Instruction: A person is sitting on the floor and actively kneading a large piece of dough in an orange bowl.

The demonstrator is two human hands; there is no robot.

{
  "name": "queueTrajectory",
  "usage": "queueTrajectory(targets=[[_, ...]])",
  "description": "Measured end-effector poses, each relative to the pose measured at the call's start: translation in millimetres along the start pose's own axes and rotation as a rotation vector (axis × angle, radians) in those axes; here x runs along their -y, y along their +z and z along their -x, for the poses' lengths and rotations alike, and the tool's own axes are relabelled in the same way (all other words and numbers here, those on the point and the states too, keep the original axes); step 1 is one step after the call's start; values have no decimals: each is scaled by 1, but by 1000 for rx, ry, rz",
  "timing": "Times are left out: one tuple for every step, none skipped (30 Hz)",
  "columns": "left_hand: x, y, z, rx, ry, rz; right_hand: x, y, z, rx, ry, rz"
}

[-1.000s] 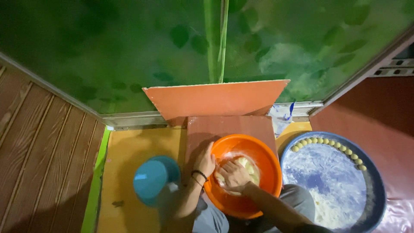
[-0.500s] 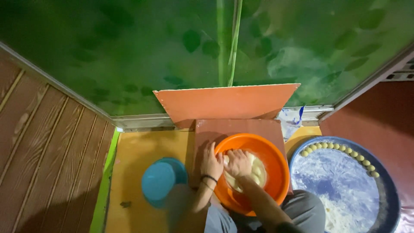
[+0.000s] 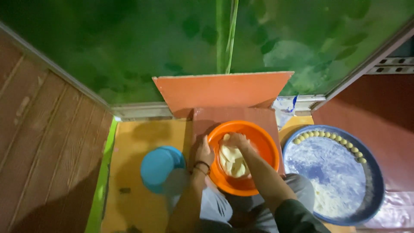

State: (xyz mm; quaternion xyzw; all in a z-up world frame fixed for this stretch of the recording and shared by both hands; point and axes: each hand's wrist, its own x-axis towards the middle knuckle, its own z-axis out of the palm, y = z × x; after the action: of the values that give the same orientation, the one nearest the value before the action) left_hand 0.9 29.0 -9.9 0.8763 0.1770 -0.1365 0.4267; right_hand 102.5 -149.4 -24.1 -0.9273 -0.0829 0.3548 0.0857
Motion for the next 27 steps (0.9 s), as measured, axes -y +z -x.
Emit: queueTrajectory(targets=[[19, 12, -21, 26, 36, -39, -10, 17, -18, -83, -32, 0], [39, 24, -41, 46, 70, -78, -18, 35, -37, -166, -70, 1], [34, 20, -29, 48, 56, -72, -11, 38, -22, -152, -74, 8], [24, 12, -26, 36, 70, -103, -3, 32, -11, -152, -99, -75], [13, 5, -22, 24, 84, -134, 5, 25, 0, -150, -125, -157], [5, 0, -20, 29, 86, -133, 5, 26, 5, -150, -120, -157], [-2, -4, -19, 7, 94, -163, 4, 27, 9, -156, -138, -111], [-5, -7, -13, -11, 95, -194, 5, 34, 17, -152, -156, -65], [-4, -6, -19, -1, 88, -193, 0, 33, 23, -141, -151, -66], [0, 0, -21, -17, 111, -196, -6, 38, 33, -181, -256, -28], [4, 5, -23, -33, 134, -199, -13, 42, 43, -221, -362, 8], [7, 6, -22, -20, 121, -201, -23, 53, 63, -203, -358, 1], [9, 7, -21, -27, 119, -212, -33, 63, 83, -258, -432, 19], [6, 5, -26, -40, 127, -221, -42, 66, 100, -324, -505, 41], [3, 2, -19, -32, 124, -221, -45, 60, 129, -318, -501, 38], [-2, -2, -14, -26, 132, -230, -49, 52, 155, -402, -680, 34], [-8, -6, -11, -20, 140, -239, -52, 42, 180, -487, -857, 29], [-1, 0, -21, -19, 138, -237, -48, 37, 177, -484, -857, 31], [5, 6, -31, -22, 139, -247, -44, 32, 174, -443, -686, 54], [17, 13, -35, -19, 132, -262, -38, 33, 174, -393, -517, 71], [13, 7, -24, -14, 122, -262, -33, 44, 157, -382, -518, 67], [3, 1, -18, -27, 150, -242, -30, 53, 137, -592, -598, 161], [-7, -5, -12, -40, 177, -222, -27, 61, 118, -802, -673, 258], [-6, -3, -12, -44, 178, -225, -14, 54, 128, -806, -675, 256], [-5, -2, -12, -39, 172, -245, 0, 47, 138, -819, -681, 226], [-3, -3, -12, -36, 165, -264, 15, 40, 147, -834, -688, 196], [-1, -2, -13, -42, 166, -267, 15, 42, 142, -838, -692, 195]])
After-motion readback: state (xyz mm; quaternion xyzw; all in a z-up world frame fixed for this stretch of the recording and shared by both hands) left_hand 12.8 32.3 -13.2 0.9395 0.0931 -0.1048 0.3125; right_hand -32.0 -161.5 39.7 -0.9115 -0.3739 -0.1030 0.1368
